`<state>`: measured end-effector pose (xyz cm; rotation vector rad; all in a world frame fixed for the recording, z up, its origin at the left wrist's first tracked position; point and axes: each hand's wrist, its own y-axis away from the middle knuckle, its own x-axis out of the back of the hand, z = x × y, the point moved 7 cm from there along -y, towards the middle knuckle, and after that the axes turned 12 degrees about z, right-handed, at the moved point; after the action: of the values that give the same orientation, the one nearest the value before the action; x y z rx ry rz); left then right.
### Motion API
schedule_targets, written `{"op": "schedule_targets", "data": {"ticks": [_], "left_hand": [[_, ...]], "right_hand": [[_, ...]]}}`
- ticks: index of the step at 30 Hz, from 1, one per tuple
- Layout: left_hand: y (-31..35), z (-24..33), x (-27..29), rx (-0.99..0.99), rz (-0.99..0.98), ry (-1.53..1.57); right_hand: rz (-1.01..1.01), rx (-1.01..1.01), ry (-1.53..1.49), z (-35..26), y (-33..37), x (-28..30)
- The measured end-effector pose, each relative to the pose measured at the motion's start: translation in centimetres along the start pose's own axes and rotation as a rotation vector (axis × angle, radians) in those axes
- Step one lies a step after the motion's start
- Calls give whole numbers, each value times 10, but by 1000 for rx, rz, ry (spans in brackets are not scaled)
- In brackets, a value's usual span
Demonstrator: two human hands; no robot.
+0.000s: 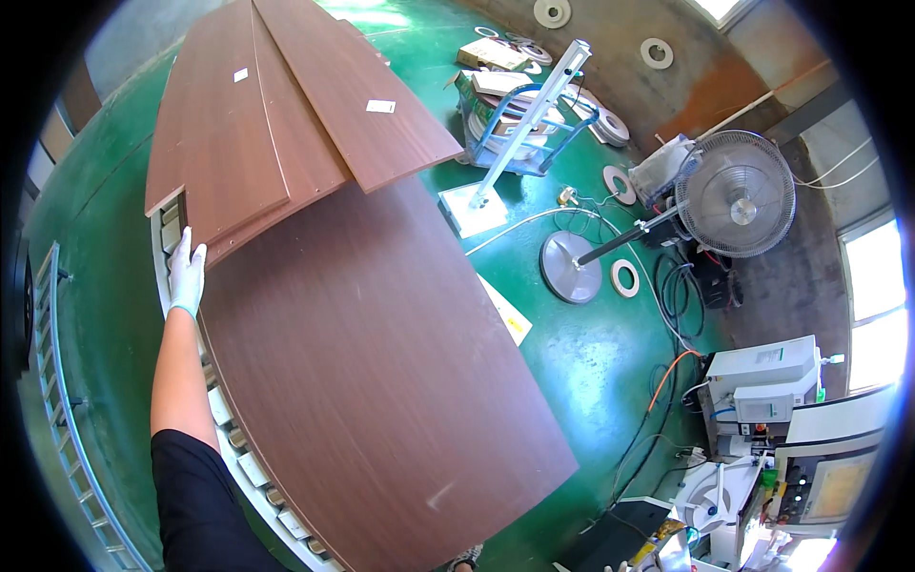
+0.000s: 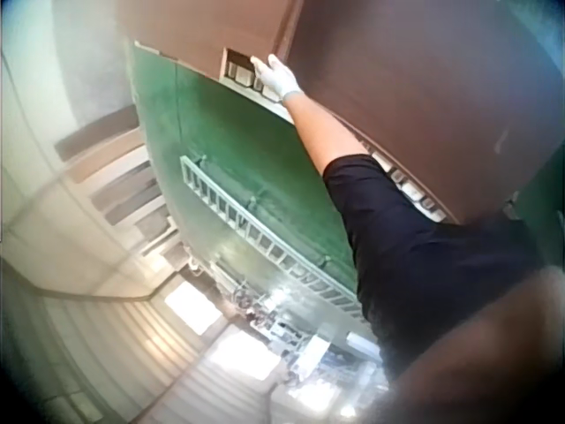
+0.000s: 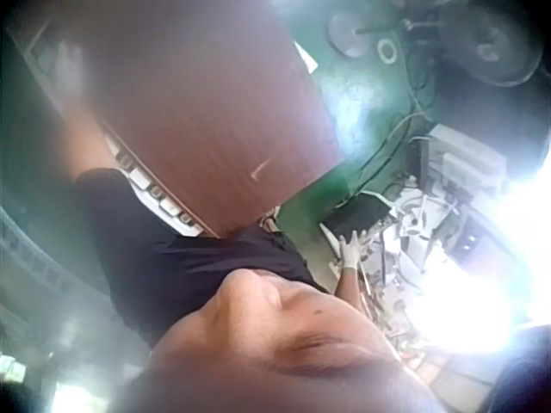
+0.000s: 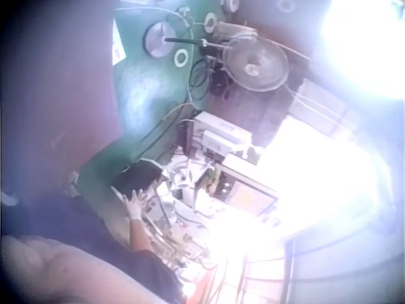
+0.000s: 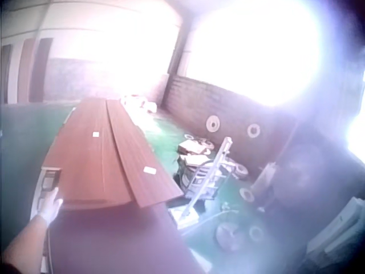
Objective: The person places a bottle onto an edge-banding machine, feeds wooden boards one at a time into the machine, and touches the edges of a board by hand.
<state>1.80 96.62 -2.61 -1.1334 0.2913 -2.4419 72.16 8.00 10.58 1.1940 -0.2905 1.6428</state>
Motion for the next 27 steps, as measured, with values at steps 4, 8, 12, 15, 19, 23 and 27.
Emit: {"op": "schedule_targets", "data": {"ticks": [4,8,12,15,19,23,27], "left_hand": [[-6,-61,8,678,219,527],[5,-3,-7,758,-19,192],[-17,-18,-14,699,-125,100],[-5,-15,-1,683,-90,121],[19,-22,-4,838,-70,280],[50,-21,10,849,-103,442],[126,10,28,960,-187,549]], "right_hand": [[106,98,-86,9,-5,-13],[417,170,-480,35,-10,-71],[598,229,-460,79,-4,-123],[230,34,-228,37,-8,-72],[142,1,-144,10,-4,-17],[233,-12,-104,-34,-5,32],[266,470,-524,-176,3,107]]}}
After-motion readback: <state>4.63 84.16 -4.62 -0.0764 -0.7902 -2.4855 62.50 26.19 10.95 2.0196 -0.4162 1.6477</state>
